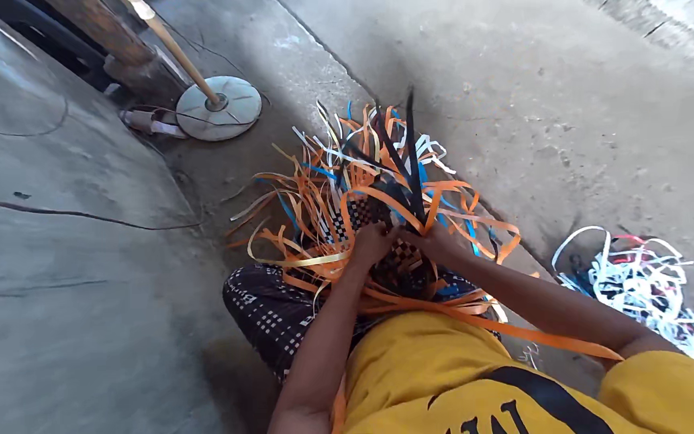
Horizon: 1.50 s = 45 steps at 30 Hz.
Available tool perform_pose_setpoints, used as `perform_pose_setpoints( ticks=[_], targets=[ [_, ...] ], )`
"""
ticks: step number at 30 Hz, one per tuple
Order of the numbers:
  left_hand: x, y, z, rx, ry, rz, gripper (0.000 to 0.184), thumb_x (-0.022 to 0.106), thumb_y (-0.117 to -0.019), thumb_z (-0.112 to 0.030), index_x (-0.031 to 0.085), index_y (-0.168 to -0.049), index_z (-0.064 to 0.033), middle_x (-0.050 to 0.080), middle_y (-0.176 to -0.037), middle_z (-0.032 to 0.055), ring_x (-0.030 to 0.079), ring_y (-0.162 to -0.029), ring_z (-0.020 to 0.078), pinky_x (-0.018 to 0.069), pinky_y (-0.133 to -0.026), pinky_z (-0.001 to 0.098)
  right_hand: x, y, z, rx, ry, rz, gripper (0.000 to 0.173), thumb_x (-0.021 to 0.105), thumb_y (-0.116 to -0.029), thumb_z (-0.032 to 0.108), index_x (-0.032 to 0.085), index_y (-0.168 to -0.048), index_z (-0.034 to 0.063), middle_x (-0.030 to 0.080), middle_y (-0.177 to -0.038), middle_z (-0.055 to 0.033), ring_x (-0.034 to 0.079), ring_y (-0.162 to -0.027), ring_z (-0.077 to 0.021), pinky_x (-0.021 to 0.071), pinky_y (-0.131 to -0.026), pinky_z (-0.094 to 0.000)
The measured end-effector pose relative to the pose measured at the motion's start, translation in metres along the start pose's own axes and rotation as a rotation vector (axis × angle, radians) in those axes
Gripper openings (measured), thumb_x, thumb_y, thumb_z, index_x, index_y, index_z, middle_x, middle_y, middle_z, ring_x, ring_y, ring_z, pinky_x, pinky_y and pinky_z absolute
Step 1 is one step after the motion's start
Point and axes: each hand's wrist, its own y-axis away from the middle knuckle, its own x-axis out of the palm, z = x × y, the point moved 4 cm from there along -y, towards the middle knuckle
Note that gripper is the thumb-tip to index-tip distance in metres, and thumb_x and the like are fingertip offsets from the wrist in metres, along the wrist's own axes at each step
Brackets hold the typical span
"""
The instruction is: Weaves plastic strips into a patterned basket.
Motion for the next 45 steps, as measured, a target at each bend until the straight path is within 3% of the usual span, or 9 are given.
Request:
perform_pose_setpoints(
  ticks=[3,10,18,21,25,28,31,37,45],
  targets=[
    [0.002,-0.006,0.000,0.019,-0.025,-0.024,0.043,0.060,-0.1046,-0.035,0.069,-0.099,0.0062,0.068,-0.093,0.0214,0.066,-0.092,0.0343,0.0511,-0.089,0.0556,-0.016,0.014,0.027,-0.090,-0.076,-0.114,0.026,0.073,-0.0943,0.016,0.064,-0.112,-0.0021,0.067,-0.090,-0.0087,0.065,-0.080,-0.0128,0.0567,-0.078,-0.0346],
    [0.004,-0.002,-0.003,0.054,-0.058,-0.006,0.041,0.058,-0.1053,-0.037,0.073,-0.109,0.0019,0.073,-0.100,0.0187,0.069,-0.100,0.0309,0.0504,-0.099,0.0527,-0.006,0.005,-0.033,0.368,-0.209,0.002,0.033,0.064,-0.1004,0.019,0.059,-0.124,-0.0040,0.066,-0.109,-0.0148,0.066,-0.097,-0.0192,0.0553,-0.088,-0.0392],
    [0.003,-0.001,0.005,0.011,-0.021,-0.036,0.038,0.055,-0.1060,-0.034,0.074,-0.110,-0.0002,0.072,-0.101,0.0180,0.068,-0.100,0.0300,0.0506,-0.097,0.0519,-0.042,-0.017,0.081,-0.197,-0.309,-0.081,0.023,0.071,-0.0903,0.006,0.063,-0.112,0.0025,0.067,-0.086,-0.0021,0.061,-0.068,-0.0081,0.0557,-0.065,-0.0281],
    [0.003,0.001,0.001,-0.018,-0.078,-0.010,0.046,0.056,-0.1056,-0.039,0.072,-0.099,0.0041,0.069,-0.095,0.0197,0.067,-0.094,0.0319,0.0500,-0.093,0.0531,-0.028,-0.046,0.030,0.156,0.172,0.089,0.033,0.076,-0.0917,0.017,0.064,-0.113,-0.0061,0.067,-0.096,-0.0214,0.066,-0.086,-0.0314,0.0544,-0.080,-0.0529],
    [0.000,0.006,0.001,0.030,-0.050,-0.044,0.043,0.058,-0.1046,-0.040,0.073,-0.100,0.0004,0.071,-0.092,0.0151,0.068,-0.092,0.0273,0.0509,-0.093,0.0510,-0.013,-0.065,-0.013,0.221,0.169,0.174,0.034,0.072,-0.0951,0.018,0.063,-0.119,-0.0049,0.067,-0.105,-0.0213,0.066,-0.094,-0.0303,0.0535,-0.088,-0.0513],
    [-0.015,0.027,0.002,0.146,-0.075,-0.286,0.030,0.064,-0.1024,-0.028,0.074,-0.110,-0.0022,0.065,-0.116,0.0234,0.065,-0.106,0.0349,0.0520,-0.097,0.0525,-0.020,-0.065,-0.020,0.009,-0.083,-0.008,0.037,0.082,-0.0887,0.022,0.067,-0.115,-0.0001,0.070,-0.098,-0.0147,0.068,-0.088,-0.0222,0.0567,-0.083,-0.0465],
    [-0.028,0.055,-0.014,0.342,-0.086,-0.651,0.017,0.067,-0.0976,-0.016,0.077,-0.103,-0.0032,0.062,-0.105,0.0206,0.064,-0.090,0.0299,0.0566,-0.079,0.0450,-0.030,-0.047,-0.016,0.009,-0.124,-0.104,0.040,0.082,-0.0883,0.020,0.065,-0.118,-0.0020,0.070,-0.101,-0.0160,0.068,-0.094,-0.0229,0.0562,-0.088,-0.0472],
    [-0.002,0.009,-0.060,0.021,-0.372,0.005,0.039,0.045,-0.1108,-0.030,0.062,-0.139,-0.0098,0.061,-0.133,0.0240,0.061,-0.121,0.0407,0.0493,-0.101,0.0594,-0.023,-0.008,-0.020,0.099,-0.072,-0.055,0.039,0.076,-0.0933,0.023,0.065,-0.121,-0.0019,0.070,-0.106,-0.0156,0.067,-0.097,-0.0214,0.0551,-0.091,-0.0433],
    [0.013,-0.011,-0.045,0.070,-0.431,-0.009,0.037,0.049,-0.1089,-0.034,0.072,-0.122,-0.0086,0.071,-0.118,0.0202,0.066,-0.114,0.0394,0.0491,-0.096,0.0619,-0.043,0.031,-0.028,0.101,-0.155,-0.159,0.035,0.069,-0.0975,0.021,0.063,-0.122,-0.0026,0.069,-0.105,-0.0120,0.066,-0.095,-0.0128,0.0558,-0.087,-0.0343]
  ],
)
